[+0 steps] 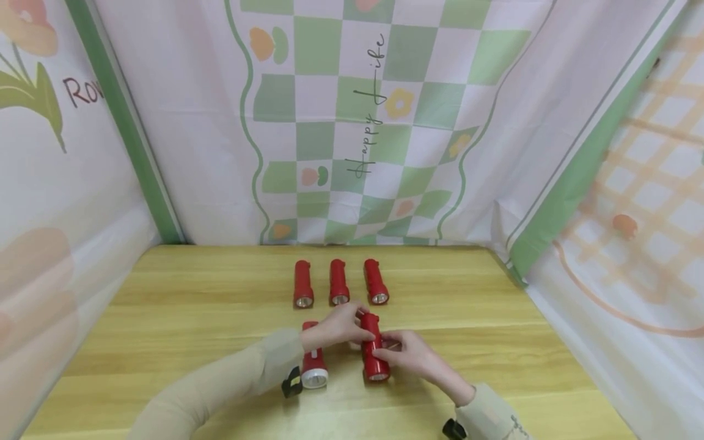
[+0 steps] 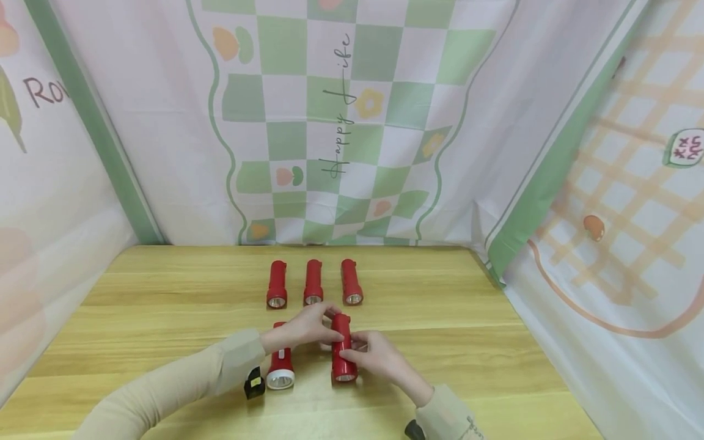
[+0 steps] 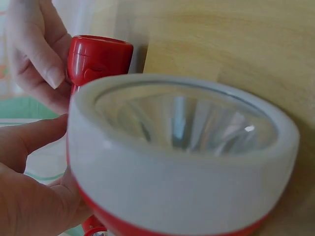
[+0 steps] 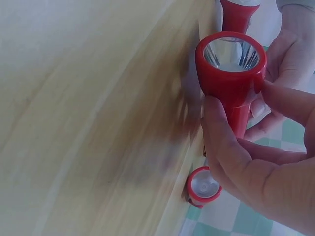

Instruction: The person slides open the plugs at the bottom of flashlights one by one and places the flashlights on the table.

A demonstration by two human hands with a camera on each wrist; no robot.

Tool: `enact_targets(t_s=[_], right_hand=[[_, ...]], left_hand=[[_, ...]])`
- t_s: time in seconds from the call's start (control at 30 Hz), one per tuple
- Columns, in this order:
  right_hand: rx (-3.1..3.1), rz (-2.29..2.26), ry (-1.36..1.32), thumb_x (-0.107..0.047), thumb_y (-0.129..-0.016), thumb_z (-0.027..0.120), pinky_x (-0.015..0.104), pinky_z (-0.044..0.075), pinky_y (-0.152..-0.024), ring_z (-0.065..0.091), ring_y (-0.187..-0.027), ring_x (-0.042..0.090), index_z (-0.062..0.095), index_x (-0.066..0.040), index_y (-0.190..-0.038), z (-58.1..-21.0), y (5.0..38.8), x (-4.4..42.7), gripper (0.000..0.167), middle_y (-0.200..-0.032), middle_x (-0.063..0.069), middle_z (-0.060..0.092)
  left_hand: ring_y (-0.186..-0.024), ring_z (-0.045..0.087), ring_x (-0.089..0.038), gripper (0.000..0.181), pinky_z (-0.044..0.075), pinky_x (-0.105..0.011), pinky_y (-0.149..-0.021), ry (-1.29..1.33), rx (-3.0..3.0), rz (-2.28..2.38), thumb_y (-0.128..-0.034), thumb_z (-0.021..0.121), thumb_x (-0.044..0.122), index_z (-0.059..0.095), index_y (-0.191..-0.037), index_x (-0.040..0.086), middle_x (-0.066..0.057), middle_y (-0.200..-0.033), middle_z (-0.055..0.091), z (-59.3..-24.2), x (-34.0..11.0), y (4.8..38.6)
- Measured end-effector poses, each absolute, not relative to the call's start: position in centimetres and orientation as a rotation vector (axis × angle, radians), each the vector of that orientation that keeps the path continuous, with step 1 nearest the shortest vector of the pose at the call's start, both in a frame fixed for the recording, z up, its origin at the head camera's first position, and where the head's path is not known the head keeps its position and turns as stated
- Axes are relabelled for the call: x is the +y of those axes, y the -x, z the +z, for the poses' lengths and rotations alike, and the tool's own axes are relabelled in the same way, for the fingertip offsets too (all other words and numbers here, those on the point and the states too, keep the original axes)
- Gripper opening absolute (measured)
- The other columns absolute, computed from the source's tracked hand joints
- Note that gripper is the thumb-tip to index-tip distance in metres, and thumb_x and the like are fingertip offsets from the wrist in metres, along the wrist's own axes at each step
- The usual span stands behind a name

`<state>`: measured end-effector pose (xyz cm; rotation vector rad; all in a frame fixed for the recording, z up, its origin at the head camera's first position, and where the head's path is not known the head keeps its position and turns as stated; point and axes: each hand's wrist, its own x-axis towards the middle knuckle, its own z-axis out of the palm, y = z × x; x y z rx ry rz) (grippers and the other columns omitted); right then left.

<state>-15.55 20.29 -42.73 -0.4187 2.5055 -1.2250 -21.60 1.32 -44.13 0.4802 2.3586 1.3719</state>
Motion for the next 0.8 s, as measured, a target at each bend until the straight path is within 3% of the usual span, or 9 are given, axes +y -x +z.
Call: enact_targets(t_s=[0.23, 0.63, 0.8], right_hand=[[2.539, -1.224, 0.370, -0.018, -0.090, 0.069, 0.023, 0.058, -0.070, 0.070, -0.086, 0.021, 0.060, 0.013, -0.123, -42.3, 15.8, 20.0, 0.046, -0.103, 0.022, 0.072], [2.668, -1.220, 0.326, -0.016, -0.089, 0.071, 0.023, 0.058, -0.067, 0.071, -0.084, 0.023, 0.061, 0.013, -0.122, -41.9, 16.3, 19.7, 0.045, -0.101, 0.021, 0.073], [2.702, -1.232, 0.362, -0.012, -0.088, 0.072, 0.026, 0.060, -0.068, 0.070, -0.086, 0.024, 0.063, 0.010, -0.121, -41.6, 16.5, 19.5, 0.041, -0.106, 0.023, 0.073]], left_hand=[[-0.101, 0.064, -0.024, 0.047, 0.059, -0.034, -0.083, -0.477, 2.393, 1.406, -0.0803, 0.081, 0.014, 0.058, -0.120, 0.007, -0.015, -0.120, 0.063, -44.0, 1.2, 21.7], [-0.086, 0.072, -0.022, 0.046, 0.061, -0.026, -0.069, -0.568, 2.372, 1.585, -0.0813, 0.080, 0.007, 0.055, -0.120, -0.001, -0.018, -0.118, 0.063, -43.7, 1.2, 21.7], [-0.083, 0.070, -0.018, 0.042, 0.059, -0.024, -0.067, -0.564, 2.386, 1.626, -0.0838, 0.077, 0.007, 0.054, -0.119, 0.003, -0.015, -0.119, 0.061, -43.4, 1.2, 21.6]])
